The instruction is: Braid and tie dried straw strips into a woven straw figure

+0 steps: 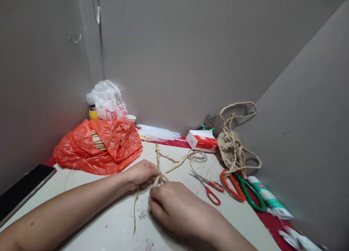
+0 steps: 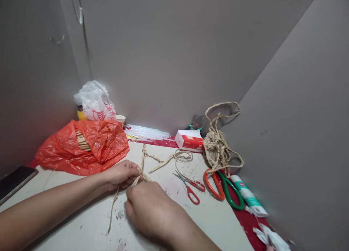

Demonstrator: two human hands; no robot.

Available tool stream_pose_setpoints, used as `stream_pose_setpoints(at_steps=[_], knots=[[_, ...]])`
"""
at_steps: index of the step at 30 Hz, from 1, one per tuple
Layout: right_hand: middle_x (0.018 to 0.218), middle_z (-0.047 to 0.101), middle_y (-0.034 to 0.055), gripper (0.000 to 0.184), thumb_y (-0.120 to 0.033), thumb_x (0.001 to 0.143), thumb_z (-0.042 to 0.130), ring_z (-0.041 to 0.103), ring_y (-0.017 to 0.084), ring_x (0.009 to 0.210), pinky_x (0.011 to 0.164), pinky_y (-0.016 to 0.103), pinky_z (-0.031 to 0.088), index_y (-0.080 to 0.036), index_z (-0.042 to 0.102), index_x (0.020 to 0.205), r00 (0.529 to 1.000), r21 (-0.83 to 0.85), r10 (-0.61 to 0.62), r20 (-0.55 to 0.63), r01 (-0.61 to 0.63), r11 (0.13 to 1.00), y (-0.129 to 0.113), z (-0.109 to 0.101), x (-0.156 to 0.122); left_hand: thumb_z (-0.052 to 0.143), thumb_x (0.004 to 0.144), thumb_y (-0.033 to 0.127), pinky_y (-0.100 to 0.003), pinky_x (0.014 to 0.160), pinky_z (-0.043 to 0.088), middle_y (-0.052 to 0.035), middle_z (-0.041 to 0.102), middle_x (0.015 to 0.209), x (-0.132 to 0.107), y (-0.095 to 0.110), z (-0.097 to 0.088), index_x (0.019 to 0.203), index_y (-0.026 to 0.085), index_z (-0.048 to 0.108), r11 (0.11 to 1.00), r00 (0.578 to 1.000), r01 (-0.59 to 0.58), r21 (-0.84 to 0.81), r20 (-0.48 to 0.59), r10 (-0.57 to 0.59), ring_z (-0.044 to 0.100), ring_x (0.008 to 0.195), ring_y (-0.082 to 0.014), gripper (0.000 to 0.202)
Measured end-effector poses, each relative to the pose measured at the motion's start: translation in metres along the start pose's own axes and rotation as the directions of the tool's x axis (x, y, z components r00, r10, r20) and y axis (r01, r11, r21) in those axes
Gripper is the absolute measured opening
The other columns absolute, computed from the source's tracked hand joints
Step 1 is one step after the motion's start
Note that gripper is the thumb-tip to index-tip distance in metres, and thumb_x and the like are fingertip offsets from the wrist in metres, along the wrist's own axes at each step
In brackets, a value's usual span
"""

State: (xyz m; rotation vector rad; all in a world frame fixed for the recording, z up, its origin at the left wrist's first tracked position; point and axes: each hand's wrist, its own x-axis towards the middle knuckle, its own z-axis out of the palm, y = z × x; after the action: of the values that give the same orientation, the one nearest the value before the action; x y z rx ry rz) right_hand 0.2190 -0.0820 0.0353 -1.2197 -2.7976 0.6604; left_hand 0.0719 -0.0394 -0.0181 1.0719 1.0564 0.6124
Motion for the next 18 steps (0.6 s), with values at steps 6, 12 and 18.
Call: stream_pose_setpoints(at_steps=[6,12,18], knots=[[0.06,0.057,0.0029,0.034,-0.04,0.086,0.043,0.045,0.012,0.054,0.051,0.024,0.029,-0.017,0.056,0.064,0.974,0.351,0.063,-0.218,0.018,0.936,0.027,-0.026,0.002,0.063,0.065,0.037,-0.024,0.038,0.006,0.0112,0.026,0.041,-0.001,0.003,-0.005,0.061,0.017,0.048,0.998,0.997,-0.018,-0.061,0.08,0.022,0.015,0.034,-0.0026,0.026],[0.06,0.058,0.0028,0.035,-0.044,0.086,0.042,0.05,0.011,0.051,0.05,0.022,0.036,-0.015,0.053,0.07,0.972,0.67,0.23,-0.044,-0.142,0.728,0.062,0.004,0.039,0.063,0.067,0.042,-0.023,0.039,0.006,0.0115,0.023,0.044,-0.003,0.006,-0.006,0.066,0.016,0.05,0.997,0.993,-0.038,-0.074,0.11,0.046,0.013,0.037,-0.0027,0.029],[0.045,0.041,-0.0073,0.036,-0.05,0.083,0.045,0.027,0.004,0.032,0.033,0.017,0.019,-0.017,0.048,0.07,0.956,0.832,0.226,0.187,-0.276,0.481,0.063,0.014,0.042,0.059,0.07,0.039,-0.023,0.038,0.01,0.0106,0.026,0.043,-0.003,0.006,-0.007,0.066,0.017,0.049,0.995,0.99,-0.102,0.007,0.097,0.1,0.015,0.037,-0.004,0.024]])
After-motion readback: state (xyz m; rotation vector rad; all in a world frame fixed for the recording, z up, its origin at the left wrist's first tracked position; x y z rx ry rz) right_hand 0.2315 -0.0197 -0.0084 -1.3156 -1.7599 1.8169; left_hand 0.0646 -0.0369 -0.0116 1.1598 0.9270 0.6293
